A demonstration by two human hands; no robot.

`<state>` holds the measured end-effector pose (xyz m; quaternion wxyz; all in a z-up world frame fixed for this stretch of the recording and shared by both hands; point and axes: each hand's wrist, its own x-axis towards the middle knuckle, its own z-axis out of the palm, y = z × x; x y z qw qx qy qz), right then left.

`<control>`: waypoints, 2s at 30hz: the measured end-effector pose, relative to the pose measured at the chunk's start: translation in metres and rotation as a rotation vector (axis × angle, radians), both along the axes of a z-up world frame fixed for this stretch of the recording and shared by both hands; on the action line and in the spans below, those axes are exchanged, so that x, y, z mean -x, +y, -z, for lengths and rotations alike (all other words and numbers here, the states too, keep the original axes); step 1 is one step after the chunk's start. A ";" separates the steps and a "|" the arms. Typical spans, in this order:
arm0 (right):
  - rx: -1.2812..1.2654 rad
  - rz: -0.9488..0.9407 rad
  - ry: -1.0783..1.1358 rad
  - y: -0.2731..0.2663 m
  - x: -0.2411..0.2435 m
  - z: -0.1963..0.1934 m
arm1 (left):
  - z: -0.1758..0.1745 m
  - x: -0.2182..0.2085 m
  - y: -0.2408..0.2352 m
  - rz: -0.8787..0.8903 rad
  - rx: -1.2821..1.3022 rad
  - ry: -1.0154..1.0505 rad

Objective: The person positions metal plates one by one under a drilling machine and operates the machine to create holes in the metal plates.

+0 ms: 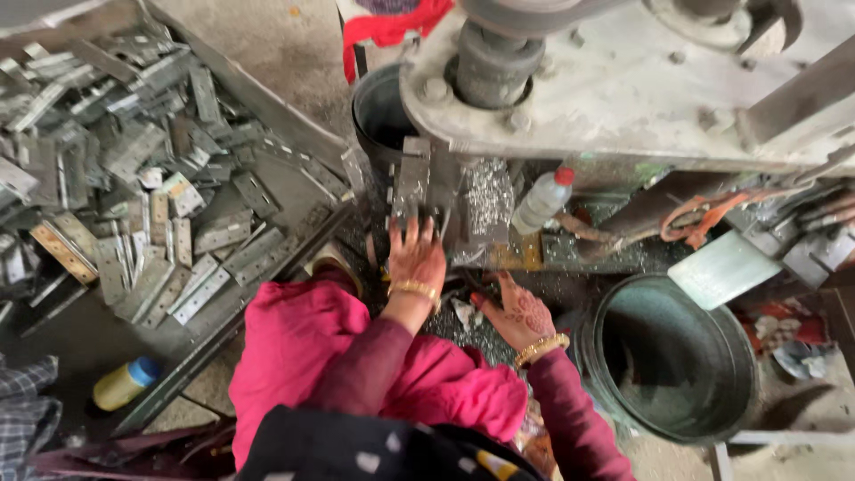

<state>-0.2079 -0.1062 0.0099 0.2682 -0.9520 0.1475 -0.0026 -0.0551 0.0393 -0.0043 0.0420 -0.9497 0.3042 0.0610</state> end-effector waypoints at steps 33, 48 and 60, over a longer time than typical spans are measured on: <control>-0.167 0.142 0.137 -0.005 0.052 0.202 | 0.006 -0.010 -0.008 -0.086 0.240 -0.140; -0.079 0.098 0.169 -0.010 0.031 0.155 | 0.027 -0.041 -0.023 -0.077 0.208 -0.180; -0.242 0.099 0.137 -0.011 0.038 0.189 | -0.006 -0.037 -0.014 -0.018 0.143 -0.134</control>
